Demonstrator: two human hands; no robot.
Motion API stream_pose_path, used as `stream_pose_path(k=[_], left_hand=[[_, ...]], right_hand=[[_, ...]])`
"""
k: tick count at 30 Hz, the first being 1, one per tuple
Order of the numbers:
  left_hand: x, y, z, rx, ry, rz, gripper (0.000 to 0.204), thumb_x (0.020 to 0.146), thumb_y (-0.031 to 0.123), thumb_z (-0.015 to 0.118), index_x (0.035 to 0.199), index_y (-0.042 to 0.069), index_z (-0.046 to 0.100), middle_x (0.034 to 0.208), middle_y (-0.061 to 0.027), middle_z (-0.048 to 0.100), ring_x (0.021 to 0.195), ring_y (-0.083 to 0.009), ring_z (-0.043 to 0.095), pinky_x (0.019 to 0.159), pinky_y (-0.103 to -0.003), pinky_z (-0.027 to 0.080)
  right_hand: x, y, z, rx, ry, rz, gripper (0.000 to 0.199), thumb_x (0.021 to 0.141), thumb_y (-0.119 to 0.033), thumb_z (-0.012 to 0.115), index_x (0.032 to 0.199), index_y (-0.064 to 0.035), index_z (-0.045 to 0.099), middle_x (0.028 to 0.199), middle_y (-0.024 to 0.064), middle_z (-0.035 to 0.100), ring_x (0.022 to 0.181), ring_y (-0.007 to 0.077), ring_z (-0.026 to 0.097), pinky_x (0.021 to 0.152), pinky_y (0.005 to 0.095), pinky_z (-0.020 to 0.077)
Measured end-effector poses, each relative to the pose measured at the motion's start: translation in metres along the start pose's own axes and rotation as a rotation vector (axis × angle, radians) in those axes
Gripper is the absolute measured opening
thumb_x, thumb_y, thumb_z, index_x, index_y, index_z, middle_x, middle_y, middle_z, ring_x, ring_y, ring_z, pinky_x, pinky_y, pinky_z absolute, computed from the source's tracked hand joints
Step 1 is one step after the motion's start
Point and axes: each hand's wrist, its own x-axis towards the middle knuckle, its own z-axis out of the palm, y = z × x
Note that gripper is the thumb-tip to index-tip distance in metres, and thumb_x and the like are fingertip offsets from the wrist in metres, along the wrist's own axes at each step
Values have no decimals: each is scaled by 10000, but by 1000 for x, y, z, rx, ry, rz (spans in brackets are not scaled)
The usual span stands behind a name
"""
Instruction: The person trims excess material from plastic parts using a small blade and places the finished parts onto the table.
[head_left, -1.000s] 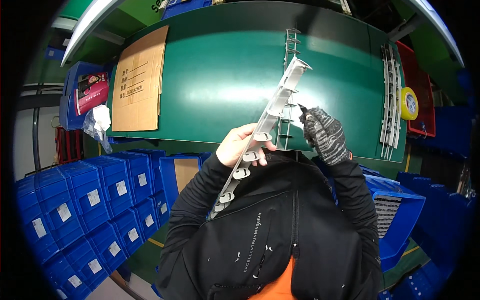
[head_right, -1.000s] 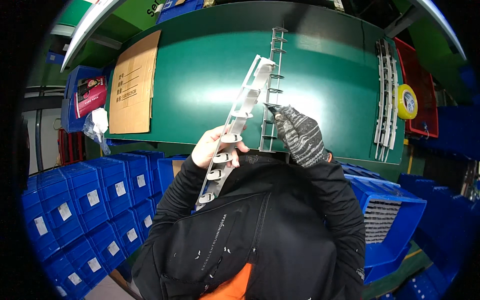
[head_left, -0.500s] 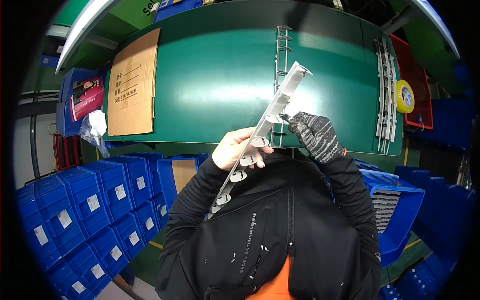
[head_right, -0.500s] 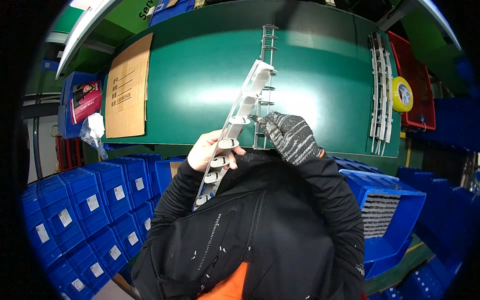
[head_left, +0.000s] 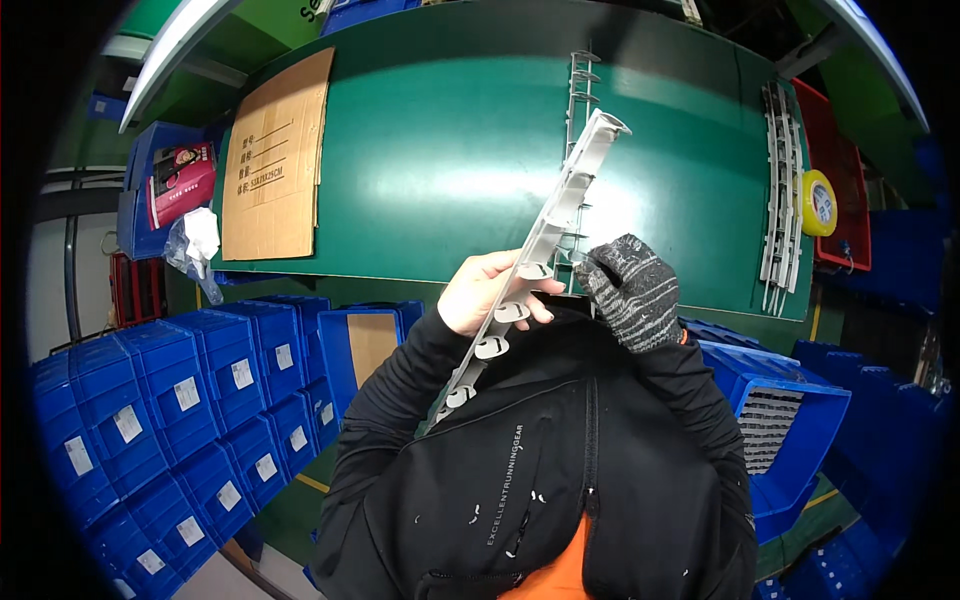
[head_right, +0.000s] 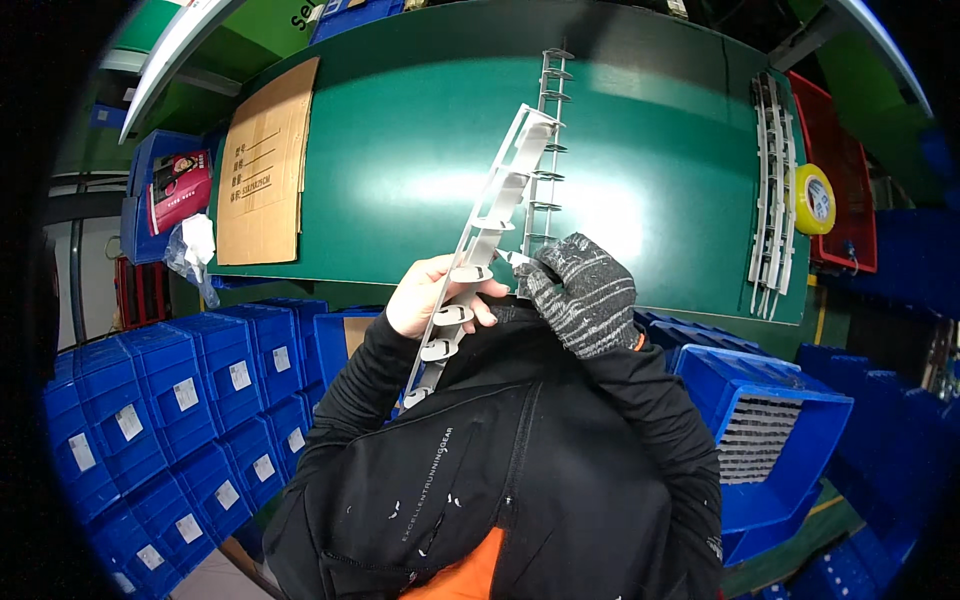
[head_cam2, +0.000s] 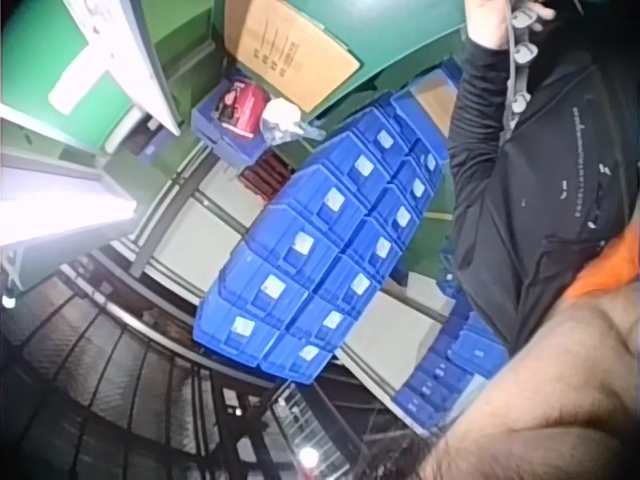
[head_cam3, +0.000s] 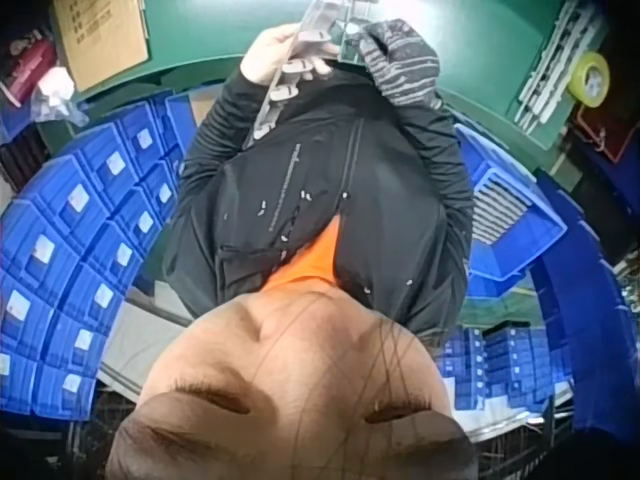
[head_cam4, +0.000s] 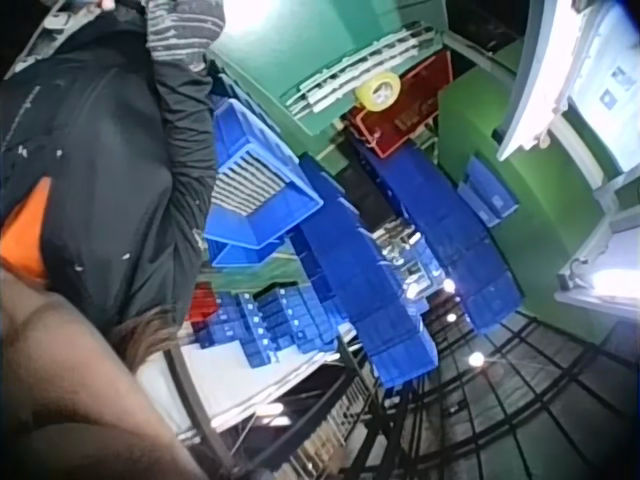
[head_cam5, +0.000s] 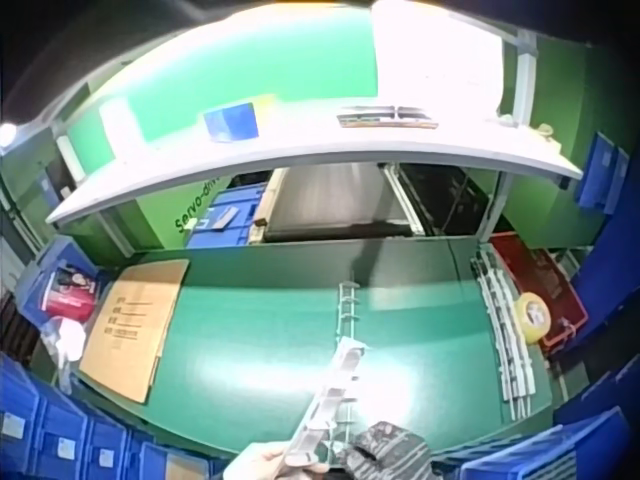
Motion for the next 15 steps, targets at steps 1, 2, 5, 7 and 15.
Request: stream_pose_path(k=[1,2,5,7,15], left_hand=[[0,-1,-1,-1,-1,0,453,838,236,526,1190,-20,397,989,-182,573,720,-219,628,523,-249,511],[1,-1,-1,-8,-14,10,451,840,235,524,1190,-20,398,986,-182,574,720,-219,628,524,-249,512],[2,-1,3,-12,-7,33,389,846,222,512,1130,-30,428,942,-184,583,688,-222,627,505,-248,510],[2,0,6,-11,12,46,335,850,208,502,1070,-40,457,902,-187,592,655,-224,627,486,-247,509],[5,-1,-2,-94,-56,-27,449,849,282,487,1170,-20,401,862,-186,598,616,-245,622,466,-268,506]], right_hand=[[0,0,1,2,3,-1,138,719,-158,614,778,-34,597,689,127,539,614,273,541,547,342,425],[0,0,2,1,3,0,138,719,-158,614,778,-34,597,689,127,539,614,273,541,547,342,425],[-1,3,6,-33,33,-42,126,717,-148,616,762,-33,594,683,125,539,615,272,543,548,343,426],[1,4,6,-51,68,-41,115,718,-133,614,753,-26,588,675,116,539,606,260,539,546,333,423],[-1,27,-9,1069,50,502,298,819,-320,547,889,-31,568,613,-35,480,536,57,447,437,196,339]])
